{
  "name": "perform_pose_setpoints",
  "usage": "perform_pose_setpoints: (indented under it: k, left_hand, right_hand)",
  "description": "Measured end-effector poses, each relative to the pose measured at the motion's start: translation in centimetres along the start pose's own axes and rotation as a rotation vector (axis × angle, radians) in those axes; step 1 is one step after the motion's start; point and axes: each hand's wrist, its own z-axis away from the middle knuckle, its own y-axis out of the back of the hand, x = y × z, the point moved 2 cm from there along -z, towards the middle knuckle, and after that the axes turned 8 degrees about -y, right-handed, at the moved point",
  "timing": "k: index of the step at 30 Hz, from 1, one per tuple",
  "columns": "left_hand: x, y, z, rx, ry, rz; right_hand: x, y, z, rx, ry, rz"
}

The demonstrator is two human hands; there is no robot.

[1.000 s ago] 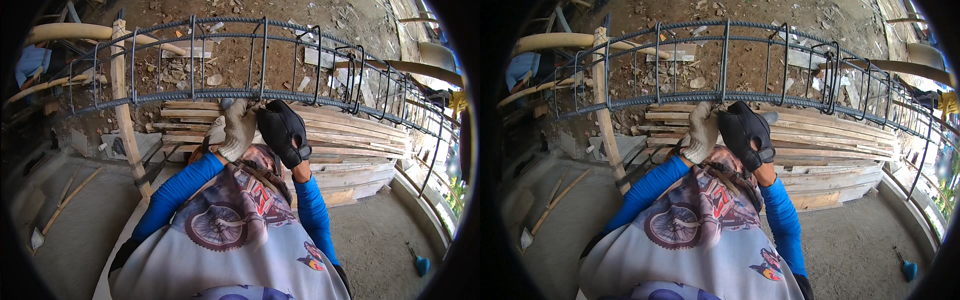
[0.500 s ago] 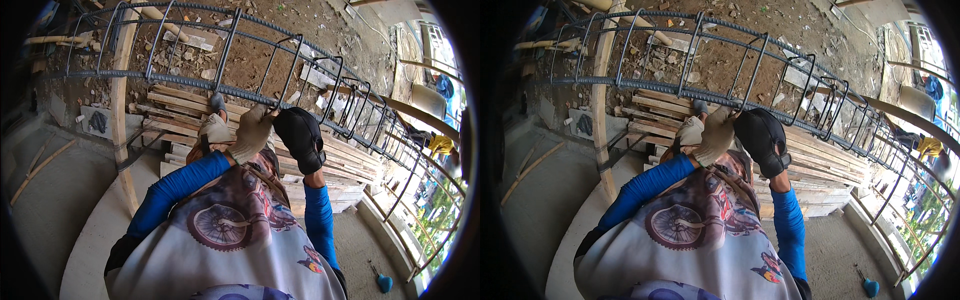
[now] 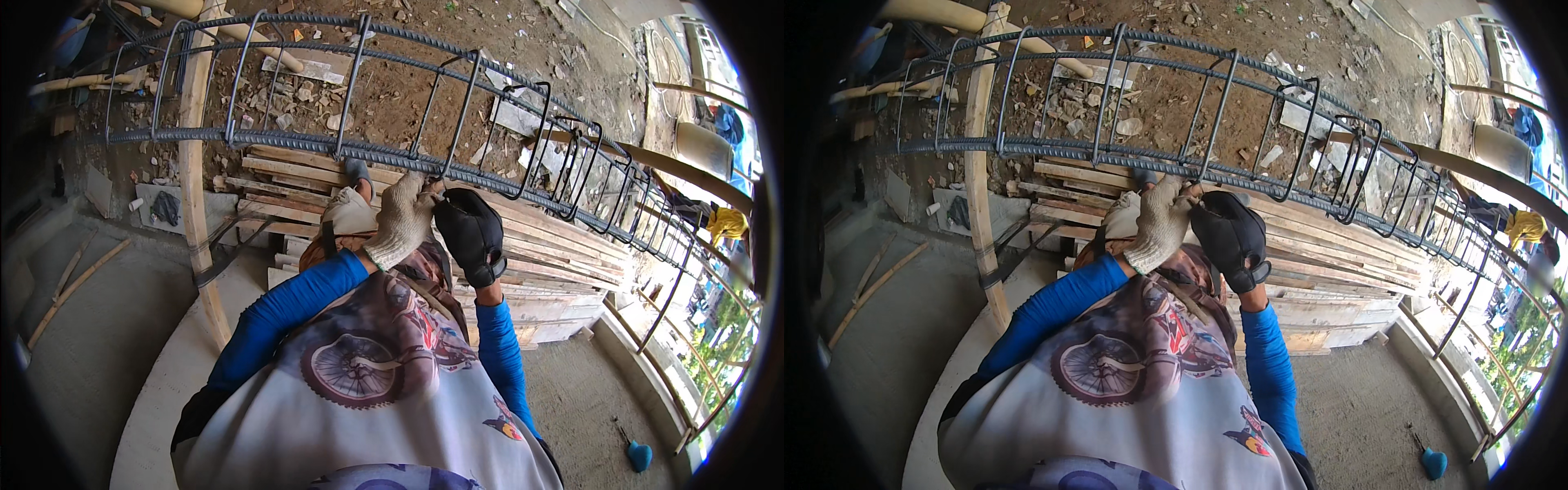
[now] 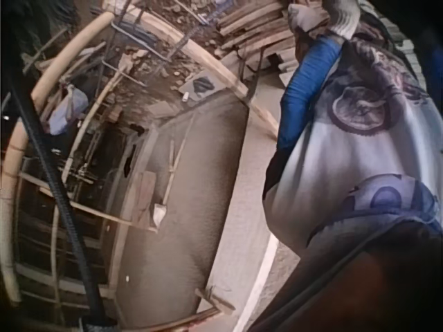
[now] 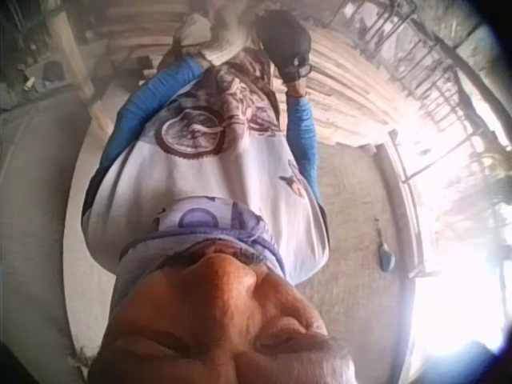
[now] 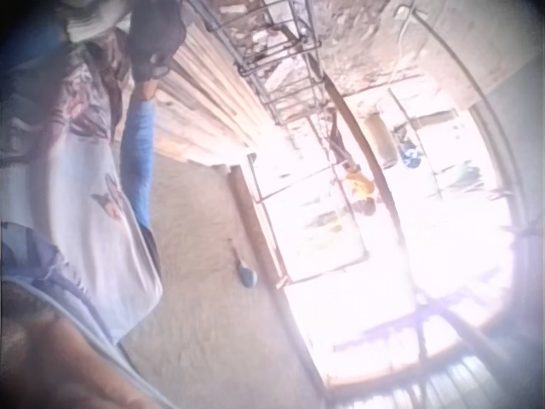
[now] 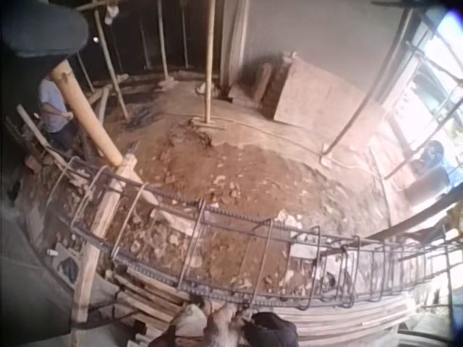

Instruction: The person uses a manual rebar tying tool to twist wire ties around intersections of a steel rebar cage. They repeatedly position the tool, rotate the handle to tighten the ties, and move along the cage to secure multiple joints.

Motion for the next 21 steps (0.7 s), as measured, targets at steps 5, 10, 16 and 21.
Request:
perform_pose_setpoints:
  k: [5,10,16,21]
  left_hand:
    - [-0.5,0.4,0.2,-0.035,-0.026,-0.031]
    - [-0.9,0.7,0.6,-0.044,-0.075,-0.246]
    - [-1.4,0.7,0.6,-0.003,-0.057,-0.139]
    - [-1.3,0.9,0.5,-0.038,-0.104,-0.203]
  right_hand:
    - [0.4,-1.5,-0.3,0.043,-0.049,-0.016]
    - [-1.3,-0.6,0.0,0.089,-0.019,-0.011]
    - [-0.9,0.5,-0.4,0.002,0.012,-0.128]
    - [1.4,-1.3,-0.8,-0.021,-0.026,-0.128]
